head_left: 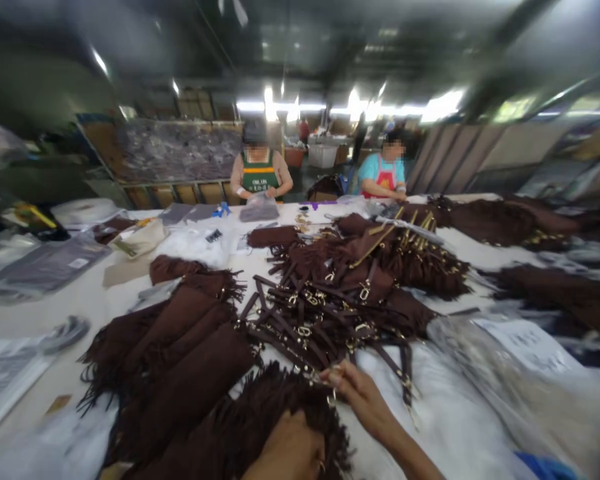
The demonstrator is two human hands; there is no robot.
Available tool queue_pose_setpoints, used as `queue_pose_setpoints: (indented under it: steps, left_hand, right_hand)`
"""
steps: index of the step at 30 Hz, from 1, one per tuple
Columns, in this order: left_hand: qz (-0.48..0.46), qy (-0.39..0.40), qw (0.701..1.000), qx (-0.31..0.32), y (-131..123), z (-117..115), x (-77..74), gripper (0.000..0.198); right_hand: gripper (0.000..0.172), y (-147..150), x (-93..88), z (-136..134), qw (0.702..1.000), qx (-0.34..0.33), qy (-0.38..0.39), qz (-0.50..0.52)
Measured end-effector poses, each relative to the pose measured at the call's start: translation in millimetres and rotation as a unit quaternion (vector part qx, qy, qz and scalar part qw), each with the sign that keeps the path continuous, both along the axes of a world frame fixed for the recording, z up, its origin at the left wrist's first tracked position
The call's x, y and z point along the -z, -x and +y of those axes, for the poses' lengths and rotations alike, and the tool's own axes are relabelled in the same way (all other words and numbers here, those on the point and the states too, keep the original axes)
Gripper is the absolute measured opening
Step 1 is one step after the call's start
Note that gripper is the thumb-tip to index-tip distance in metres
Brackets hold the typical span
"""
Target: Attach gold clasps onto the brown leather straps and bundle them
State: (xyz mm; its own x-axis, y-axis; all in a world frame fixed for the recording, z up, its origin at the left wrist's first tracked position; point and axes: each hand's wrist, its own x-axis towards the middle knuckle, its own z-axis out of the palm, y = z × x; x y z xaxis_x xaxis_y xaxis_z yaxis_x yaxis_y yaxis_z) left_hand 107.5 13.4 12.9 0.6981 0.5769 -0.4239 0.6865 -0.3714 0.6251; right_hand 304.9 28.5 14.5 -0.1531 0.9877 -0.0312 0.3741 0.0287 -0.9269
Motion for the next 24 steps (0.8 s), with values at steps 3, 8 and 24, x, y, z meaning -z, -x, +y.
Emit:
queue_pose_setpoints:
  steps: [3,8,24]
  left_hand:
    - [0.032,-0.051,0.998,-0.022,-1.9,-3.1,4.5,0.02]
    - [0.031,-0.091,0.995,-0.011,-0.2,-1.9,0.2,0.02]
    - [-0.004,-0.069,0.997,0.021,1.7,4.1,5.3,0.039]
  right_hand:
    - [0.032,-3.7,-10.5,-15.0,0.988,0.032,0.053,0.143]
    - [0.041,-0.2,13.2,-40.0,0.974,0.111,0.115,0.158]
    - [0.016,-5.0,31.8,-102.9,0.984,0.063,0.147,0.079]
